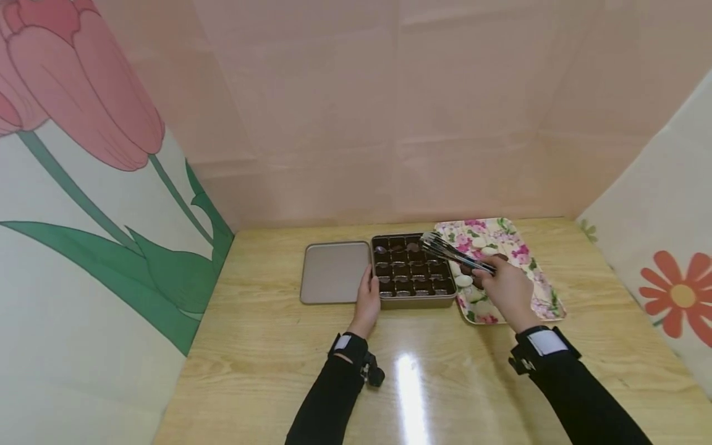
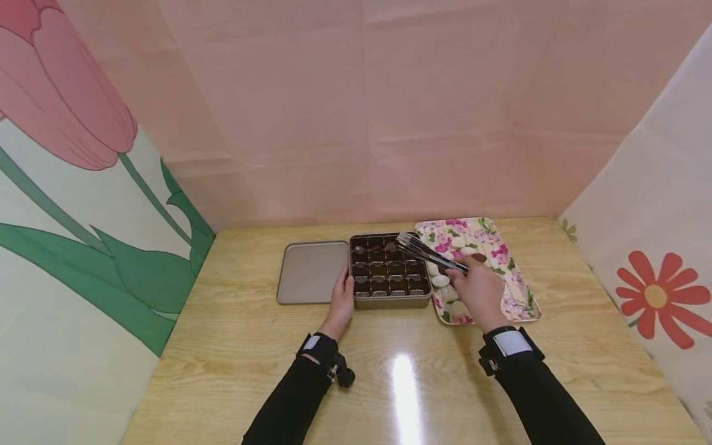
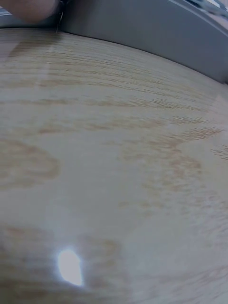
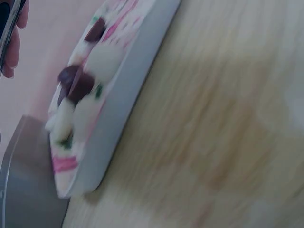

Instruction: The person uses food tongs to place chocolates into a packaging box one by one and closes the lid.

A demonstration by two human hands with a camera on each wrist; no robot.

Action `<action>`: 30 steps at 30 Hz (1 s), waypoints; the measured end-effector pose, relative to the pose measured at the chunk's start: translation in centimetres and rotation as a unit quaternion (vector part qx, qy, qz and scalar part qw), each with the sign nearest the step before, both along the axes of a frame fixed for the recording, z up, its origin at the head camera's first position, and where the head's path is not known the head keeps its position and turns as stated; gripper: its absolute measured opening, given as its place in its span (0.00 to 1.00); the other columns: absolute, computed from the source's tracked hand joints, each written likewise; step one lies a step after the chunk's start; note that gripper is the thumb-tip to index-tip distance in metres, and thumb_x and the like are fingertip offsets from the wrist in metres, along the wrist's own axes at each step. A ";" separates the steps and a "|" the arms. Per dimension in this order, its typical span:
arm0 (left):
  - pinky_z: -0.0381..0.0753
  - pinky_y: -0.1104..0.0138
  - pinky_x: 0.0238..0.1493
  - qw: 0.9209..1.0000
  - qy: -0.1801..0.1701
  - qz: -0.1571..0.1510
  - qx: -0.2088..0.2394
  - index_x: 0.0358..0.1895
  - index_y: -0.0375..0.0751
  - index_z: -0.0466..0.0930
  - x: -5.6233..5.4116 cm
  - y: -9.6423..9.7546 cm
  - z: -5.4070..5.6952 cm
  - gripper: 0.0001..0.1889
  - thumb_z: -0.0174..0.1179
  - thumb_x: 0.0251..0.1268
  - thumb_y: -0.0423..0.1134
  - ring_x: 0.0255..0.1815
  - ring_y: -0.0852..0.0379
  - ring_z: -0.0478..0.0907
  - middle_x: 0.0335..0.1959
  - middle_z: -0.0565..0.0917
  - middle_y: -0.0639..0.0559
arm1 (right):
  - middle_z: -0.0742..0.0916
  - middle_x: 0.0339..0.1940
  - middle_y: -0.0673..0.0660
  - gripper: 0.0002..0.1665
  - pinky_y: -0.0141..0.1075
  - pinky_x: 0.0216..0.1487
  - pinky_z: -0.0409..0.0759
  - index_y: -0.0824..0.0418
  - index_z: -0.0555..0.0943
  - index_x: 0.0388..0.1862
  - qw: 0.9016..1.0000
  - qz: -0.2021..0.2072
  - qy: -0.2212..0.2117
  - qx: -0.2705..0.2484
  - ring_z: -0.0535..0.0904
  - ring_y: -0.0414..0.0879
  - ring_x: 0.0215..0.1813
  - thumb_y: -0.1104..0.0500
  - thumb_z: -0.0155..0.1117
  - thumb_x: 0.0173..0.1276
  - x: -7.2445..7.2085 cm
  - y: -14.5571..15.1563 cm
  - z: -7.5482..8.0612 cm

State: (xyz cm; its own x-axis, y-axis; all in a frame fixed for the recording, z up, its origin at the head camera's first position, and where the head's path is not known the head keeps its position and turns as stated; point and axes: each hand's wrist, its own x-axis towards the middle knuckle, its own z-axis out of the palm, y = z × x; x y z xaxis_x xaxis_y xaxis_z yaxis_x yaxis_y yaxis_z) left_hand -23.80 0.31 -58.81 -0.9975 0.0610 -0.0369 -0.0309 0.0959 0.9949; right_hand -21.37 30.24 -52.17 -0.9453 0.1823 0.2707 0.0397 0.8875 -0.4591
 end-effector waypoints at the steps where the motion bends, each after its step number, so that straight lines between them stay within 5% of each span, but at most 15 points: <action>1: 0.54 0.50 0.75 1.000 0.002 0.001 0.001 0.80 0.45 0.49 0.0 -0.1 0.0 0.28 0.38 0.84 0.46 0.77 0.44 0.52 0.79 0.55 0.44 | 0.72 0.10 0.52 0.21 0.37 0.15 0.52 0.60 0.82 0.56 1.000 0.002 -0.001 -0.003 0.63 0.46 0.12 0.51 0.68 0.69 -0.3 -0.6 0.0; 15: 0.53 0.51 0.75 1.000 -0.003 -0.001 -0.002 0.80 0.44 0.49 -0.2 0.1 0.2 0.28 0.38 0.84 0.45 0.78 0.46 0.51 0.79 0.53 0.45 | 0.72 0.09 0.51 0.18 0.39 0.13 0.56 0.57 0.85 0.50 0.998 0.052 0.016 -0.004 0.65 0.46 0.13 0.50 0.71 0.65 -2.2 -6.9 -0.3; 22: 0.53 0.52 0.75 1.000 -0.007 -0.002 -0.001 0.80 0.46 0.49 0.0 0.1 0.2 0.27 0.38 0.84 0.44 0.78 0.46 0.51 0.79 0.54 0.45 | 0.79 0.15 0.55 0.19 0.39 0.11 0.58 0.56 0.85 0.51 0.998 0.056 0.018 -0.001 0.67 0.47 0.15 0.51 0.73 0.63 -2.4 -7.4 -0.8; 30: 0.55 0.51 0.75 1.000 0.002 0.010 -0.012 0.80 0.45 0.50 -0.2 0.1 -0.1 0.27 0.38 0.84 0.43 0.77 0.44 0.53 0.78 0.55 0.43 | 0.74 0.11 0.52 0.19 0.38 0.12 0.56 0.56 0.85 0.50 0.998 0.058 0.016 -0.004 0.63 0.45 0.14 0.50 0.74 0.63 -2.4 -7.7 -1.0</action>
State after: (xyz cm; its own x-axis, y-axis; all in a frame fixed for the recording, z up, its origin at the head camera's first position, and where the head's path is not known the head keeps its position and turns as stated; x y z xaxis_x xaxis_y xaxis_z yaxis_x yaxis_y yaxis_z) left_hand -23.96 0.38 -58.88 -0.9986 0.0402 -0.0347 -0.0297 0.1182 0.9925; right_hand -23.80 22.52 -53.16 -0.9510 0.0750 0.2998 -0.0775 0.8811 -0.4665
